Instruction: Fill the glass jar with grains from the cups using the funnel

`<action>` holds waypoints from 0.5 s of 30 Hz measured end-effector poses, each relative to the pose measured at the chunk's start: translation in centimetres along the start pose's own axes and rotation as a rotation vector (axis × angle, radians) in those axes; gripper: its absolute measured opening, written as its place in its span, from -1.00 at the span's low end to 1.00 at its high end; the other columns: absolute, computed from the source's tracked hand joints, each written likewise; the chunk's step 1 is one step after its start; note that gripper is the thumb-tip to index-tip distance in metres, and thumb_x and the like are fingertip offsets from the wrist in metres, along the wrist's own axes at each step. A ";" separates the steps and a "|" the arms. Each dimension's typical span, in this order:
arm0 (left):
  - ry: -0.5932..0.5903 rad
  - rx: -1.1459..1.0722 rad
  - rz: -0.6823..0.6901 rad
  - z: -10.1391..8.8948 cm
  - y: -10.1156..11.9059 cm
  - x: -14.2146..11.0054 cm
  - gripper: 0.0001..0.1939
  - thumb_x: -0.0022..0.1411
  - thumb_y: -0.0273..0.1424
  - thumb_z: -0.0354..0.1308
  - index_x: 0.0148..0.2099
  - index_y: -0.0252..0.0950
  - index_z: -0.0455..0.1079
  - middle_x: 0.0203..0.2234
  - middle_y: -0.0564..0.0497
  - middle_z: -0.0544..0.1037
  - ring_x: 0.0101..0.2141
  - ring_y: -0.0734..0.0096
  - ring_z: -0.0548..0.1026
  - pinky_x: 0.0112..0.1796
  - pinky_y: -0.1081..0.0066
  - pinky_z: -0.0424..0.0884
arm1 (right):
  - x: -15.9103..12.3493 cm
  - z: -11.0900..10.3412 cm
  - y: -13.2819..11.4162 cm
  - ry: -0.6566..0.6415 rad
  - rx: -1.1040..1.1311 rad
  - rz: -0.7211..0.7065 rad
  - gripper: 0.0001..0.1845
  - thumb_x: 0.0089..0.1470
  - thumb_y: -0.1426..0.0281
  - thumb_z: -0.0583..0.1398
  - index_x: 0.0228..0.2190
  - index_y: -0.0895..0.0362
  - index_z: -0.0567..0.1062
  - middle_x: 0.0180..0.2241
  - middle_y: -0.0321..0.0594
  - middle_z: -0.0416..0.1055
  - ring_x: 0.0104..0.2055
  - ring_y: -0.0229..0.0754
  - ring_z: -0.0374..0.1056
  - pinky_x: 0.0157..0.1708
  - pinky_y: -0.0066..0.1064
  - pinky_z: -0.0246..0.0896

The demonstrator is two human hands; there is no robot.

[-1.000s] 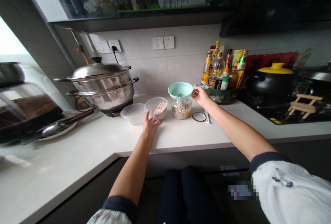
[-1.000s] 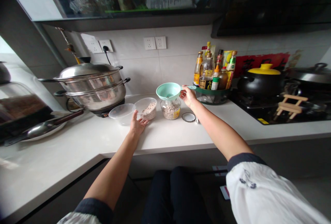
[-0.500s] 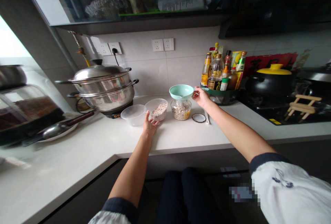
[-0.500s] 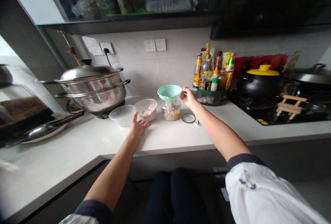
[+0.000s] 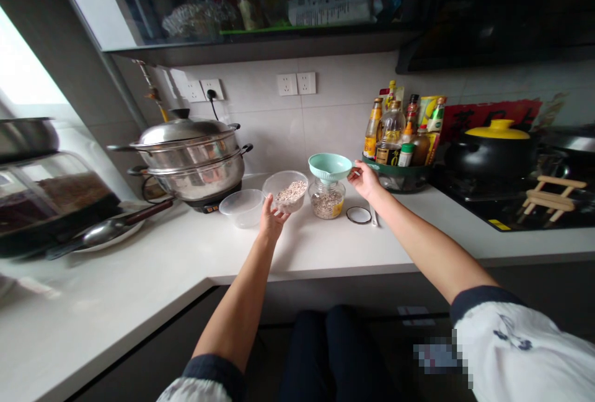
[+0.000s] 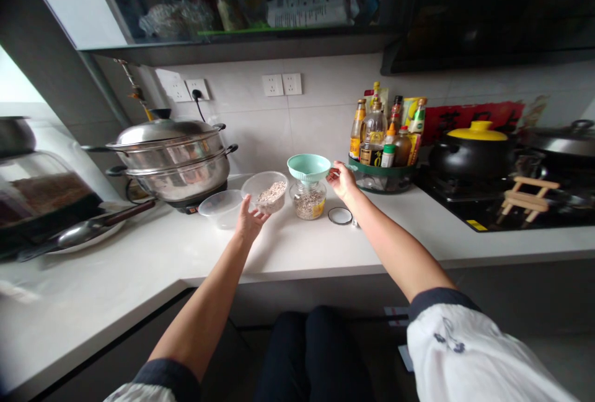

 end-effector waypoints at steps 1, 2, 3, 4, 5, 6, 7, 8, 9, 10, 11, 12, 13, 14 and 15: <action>-0.006 -0.006 0.008 0.4 0.5 -0.1 -0.65 0.18 -0.21 0.11 0.02 -0.08 0.22 -0.24 -0.02 0.30 -0.37 0.41 0.51 -0.31 0.33 0.53 | 0.1 -0.1 0.0 -0.006 0.000 -0.003 -0.84 -0.10 0.59 0.17 -0.50 0.12 0.32 -0.65 -0.46 0.23 -0.66 -0.44 0.13 -0.69 -0.65 0.14; -0.009 -0.007 0.020 0.9 1.2 -0.3 -0.65 0.19 -0.20 0.10 0.02 -0.08 0.23 -0.24 -0.02 0.29 -0.37 0.41 0.51 -0.30 0.33 0.53 | 0.1 -0.1 0.0 -0.010 -0.004 -0.008 -0.84 -0.10 0.59 0.19 -0.50 0.12 0.32 -0.65 -0.47 0.22 -0.66 -0.44 0.13 -0.69 -0.65 0.14; -0.011 -0.006 0.026 1.4 1.9 -0.4 -0.65 0.20 -0.18 0.08 0.03 -0.08 0.23 -0.23 -0.03 0.29 -0.35 0.41 0.51 -0.29 0.32 0.53 | 0.1 -0.2 0.0 -0.011 -0.010 -0.012 -0.84 -0.10 0.58 0.20 -0.51 0.11 0.32 -0.65 -0.47 0.22 -0.66 -0.44 0.13 -0.69 -0.65 0.14; -0.014 0.000 0.029 1.8 2.6 -0.5 -0.63 0.20 -0.17 0.07 0.05 -0.08 0.23 -0.22 -0.04 0.29 -0.34 0.41 0.50 -0.28 0.32 0.53 | 0.1 -0.2 0.0 -0.010 -0.016 -0.013 -0.83 -0.11 0.57 0.21 -0.51 0.11 0.32 -0.65 -0.47 0.22 -0.66 -0.44 0.14 -0.69 -0.65 0.14; -0.011 0.010 0.038 2.3 3.4 -0.5 -0.61 0.21 -0.16 0.07 0.07 -0.07 0.21 -0.21 -0.04 0.28 -0.33 0.40 0.50 -0.28 0.32 0.53 | 0.1 -0.1 0.1 -0.009 -0.020 -0.012 -0.83 -0.11 0.57 0.21 -0.51 0.11 0.32 -0.65 -0.47 0.22 -0.66 -0.44 0.14 -0.69 -0.65 0.14; -0.016 0.022 0.054 2.8 4.2 -0.5 -0.59 0.21 -0.15 0.06 0.09 -0.07 0.20 -0.20 -0.05 0.28 -0.32 0.40 0.50 -0.27 0.32 0.52 | 0.0 -0.1 0.1 -0.009 -0.024 -0.009 -0.83 -0.12 0.58 0.21 -0.51 0.12 0.32 -0.65 -0.47 0.22 -0.66 -0.43 0.15 -0.69 -0.65 0.14; -0.031 0.035 0.076 3.3 5.0 -0.5 -0.57 0.21 -0.15 0.06 0.12 -0.07 0.19 -0.19 -0.05 0.29 -0.31 0.39 0.50 -0.27 0.33 0.52 | -0.1 0.0 0.1 -0.011 -0.027 -0.004 -0.83 -0.12 0.59 0.20 -0.50 0.12 0.32 -0.65 -0.46 0.22 -0.65 -0.43 0.16 -0.69 -0.64 0.14; -0.046 0.052 0.088 3.8 5.7 -0.4 -0.55 0.21 -0.14 0.05 0.13 -0.08 0.18 -0.19 -0.06 0.30 -0.30 0.39 0.50 -0.26 0.34 0.52 | -0.2 0.1 0.2 -0.012 -0.030 0.000 -0.83 -0.11 0.61 0.19 -0.50 0.12 0.33 -0.65 -0.46 0.23 -0.65 -0.43 0.17 -0.69 -0.64 0.15; -0.056 0.070 0.094 4.3 6.4 -0.2 -0.52 0.20 -0.14 0.06 0.14 -0.09 0.17 -0.18 -0.07 0.30 -0.29 0.37 0.50 -0.25 0.34 0.51 | -0.3 0.2 0.2 -0.014 -0.031 0.004 -0.83 -0.11 0.62 0.18 -0.50 0.13 0.33 -0.65 -0.45 0.24 -0.65 -0.43 0.17 -0.68 -0.64 0.15; -0.057 0.084 0.111 4.9 7.0 -0.1 -0.49 0.19 -0.13 0.08 0.16 -0.11 0.16 -0.17 -0.09 0.31 -0.28 0.36 0.49 -0.24 0.35 0.51 | -0.3 0.3 0.2 -0.013 -0.033 0.006 -0.83 -0.11 0.62 0.17 -0.50 0.13 0.34 -0.65 -0.45 0.24 -0.64 -0.43 0.18 -0.68 -0.64 0.15; -0.067 0.100 0.130 5.5 7.6 0.1 -0.46 0.17 -0.13 0.11 0.17 -0.12 0.16 -0.17 -0.09 0.31 -0.27 0.34 0.49 -0.24 0.34 0.51 | -0.4 0.4 0.2 -0.011 -0.035 0.008 -0.83 -0.11 0.62 0.17 -0.50 0.13 0.34 -0.65 -0.45 0.24 -0.64 -0.43 0.18 -0.68 -0.64 0.14; -0.081 0.122 0.147 6.1 8.1 0.3 -0.44 0.16 -0.13 0.13 0.17 -0.14 0.16 -0.17 -0.10 0.33 -0.27 0.32 0.49 -0.24 0.32 0.51 | -0.4 0.5 0.2 -0.008 -0.038 0.010 -0.83 -0.11 0.62 0.17 -0.50 0.13 0.34 -0.65 -0.45 0.24 -0.64 -0.43 0.18 -0.68 -0.64 0.14; -0.103 0.148 0.166 6.7 8.6 0.5 -0.42 0.14 -0.14 0.16 0.17 -0.15 0.16 -0.17 -0.10 0.35 -0.27 0.29 0.50 -0.24 0.31 0.51 | -0.4 0.6 0.2 -0.006 -0.041 0.011 -0.83 -0.11 0.62 0.18 -0.51 0.13 0.33 -0.65 -0.45 0.24 -0.65 -0.42 0.18 -0.69 -0.64 0.14; -0.125 0.174 0.185 7.3 9.0 0.7 -0.41 0.12 -0.14 0.18 0.17 -0.15 0.17 -0.16 -0.10 0.36 -0.26 0.27 0.50 -0.24 0.30 0.51 | -0.4 0.6 0.2 -0.007 -0.041 0.012 -0.83 -0.11 0.61 0.18 -0.51 0.13 0.33 -0.66 -0.45 0.24 -0.65 -0.42 0.18 -0.69 -0.64 0.13; -0.146 0.196 0.208 7.9 9.3 0.9 -0.40 0.11 -0.15 0.20 0.17 -0.16 0.18 -0.14 -0.10 0.38 -0.25 0.26 0.50 -0.23 0.29 0.50 | -0.4 0.7 0.2 -0.011 -0.039 0.013 -0.83 -0.11 0.61 0.18 -0.51 0.13 0.33 -0.66 -0.45 0.25 -0.65 -0.42 0.18 -0.69 -0.64 0.13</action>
Point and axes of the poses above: each hand's wrist, its own x-axis towards the middle knuckle, its own z-axis out of the palm, y = z × x, the point moved 2 cm from there along x, towards the middle knuckle
